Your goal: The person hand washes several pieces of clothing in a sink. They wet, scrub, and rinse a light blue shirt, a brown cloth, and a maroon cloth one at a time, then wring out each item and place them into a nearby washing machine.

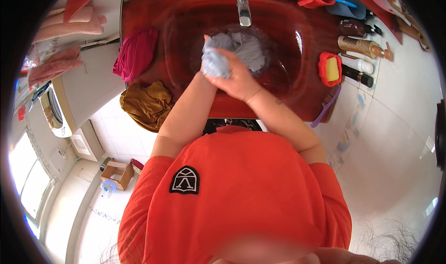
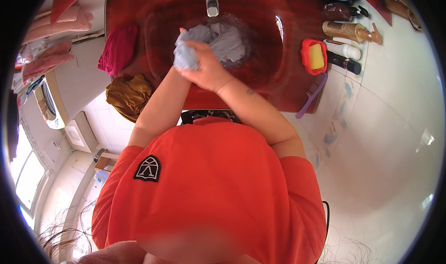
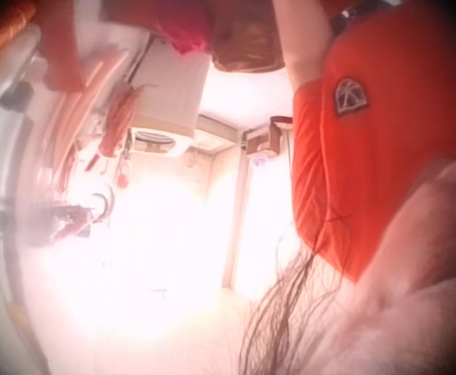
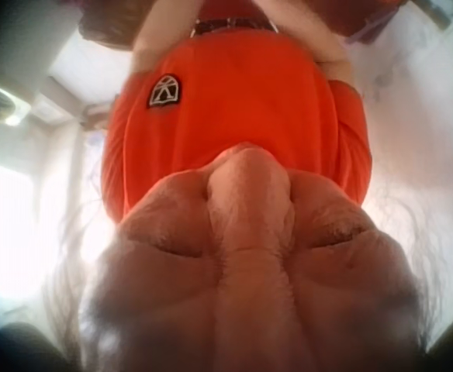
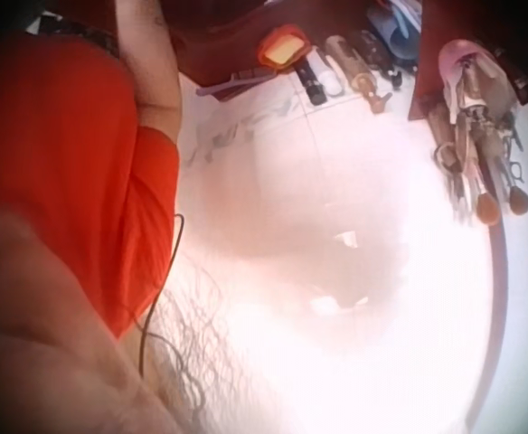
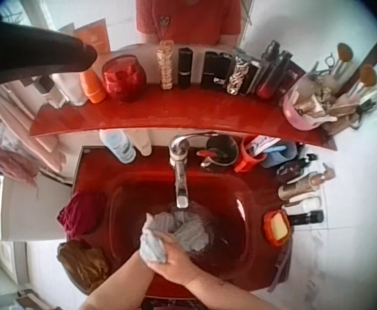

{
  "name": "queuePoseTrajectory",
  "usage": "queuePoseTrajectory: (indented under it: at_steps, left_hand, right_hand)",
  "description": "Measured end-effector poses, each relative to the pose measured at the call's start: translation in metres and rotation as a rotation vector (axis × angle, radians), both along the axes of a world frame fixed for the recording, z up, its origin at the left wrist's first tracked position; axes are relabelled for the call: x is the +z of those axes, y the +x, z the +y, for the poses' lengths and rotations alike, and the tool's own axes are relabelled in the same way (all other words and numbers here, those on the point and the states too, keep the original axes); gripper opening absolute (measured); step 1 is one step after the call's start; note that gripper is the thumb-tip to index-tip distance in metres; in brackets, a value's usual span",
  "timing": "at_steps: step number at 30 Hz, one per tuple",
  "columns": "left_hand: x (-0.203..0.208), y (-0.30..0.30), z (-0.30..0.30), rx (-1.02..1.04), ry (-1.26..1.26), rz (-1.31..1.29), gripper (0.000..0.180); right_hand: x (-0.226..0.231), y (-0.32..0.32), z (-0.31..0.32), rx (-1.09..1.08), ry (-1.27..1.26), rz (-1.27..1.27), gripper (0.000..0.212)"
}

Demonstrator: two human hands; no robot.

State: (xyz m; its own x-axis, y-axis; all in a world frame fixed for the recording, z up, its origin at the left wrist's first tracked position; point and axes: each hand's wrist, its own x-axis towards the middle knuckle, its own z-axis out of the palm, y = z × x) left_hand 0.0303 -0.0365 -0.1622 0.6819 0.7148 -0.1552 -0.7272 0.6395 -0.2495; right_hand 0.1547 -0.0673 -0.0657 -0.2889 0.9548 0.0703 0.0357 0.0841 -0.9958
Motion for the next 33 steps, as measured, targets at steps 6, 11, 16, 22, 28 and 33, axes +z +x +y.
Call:
queuePoseTrajectory:
  at_steps: [6, 11, 16, 22, 28, 33]
  left_hand:
    - [-0.044, -0.002, -0.009, 0.231, 0.434, 1.005, 0.050]
    - [0.002, 0.034, -0.013, 0.404, -0.101, 0.731, 0.035]
    - [0.076, 0.009, 0.009, 0.106, -0.067, 1.237, 0.031]
    - [0.061, -0.007, 0.020, -0.128, 0.250, 2.238, 0.052]
    - [0.008, 0.013, 0.012, -0.846, 1.559, 2.499, 0.076]
    - [-0.044, 0.007, 0.012, -0.892, 1.637, 2.433, 0.087]
  right_hand:
    - [0.051, -0.022, -0.008, 0.218, 0.166, -0.062, 0.039]
    - [-0.004, -0.010, 0.031, -0.422, 0.359, -0.362, 0.036]
    - [-0.105, 0.057, 0.060, -0.495, -0.057, -0.504, 0.032]
    - [-0.084, 0.092, 0.030, -0.544, -0.247, -0.864, 0.040]
    - [-0.110, 0.064, 0.013, -0.129, 0.249, -1.182, 0.055]
    - [-0.129, 0.064, 0.017, 0.017, 0.190, -1.195, 0.055]
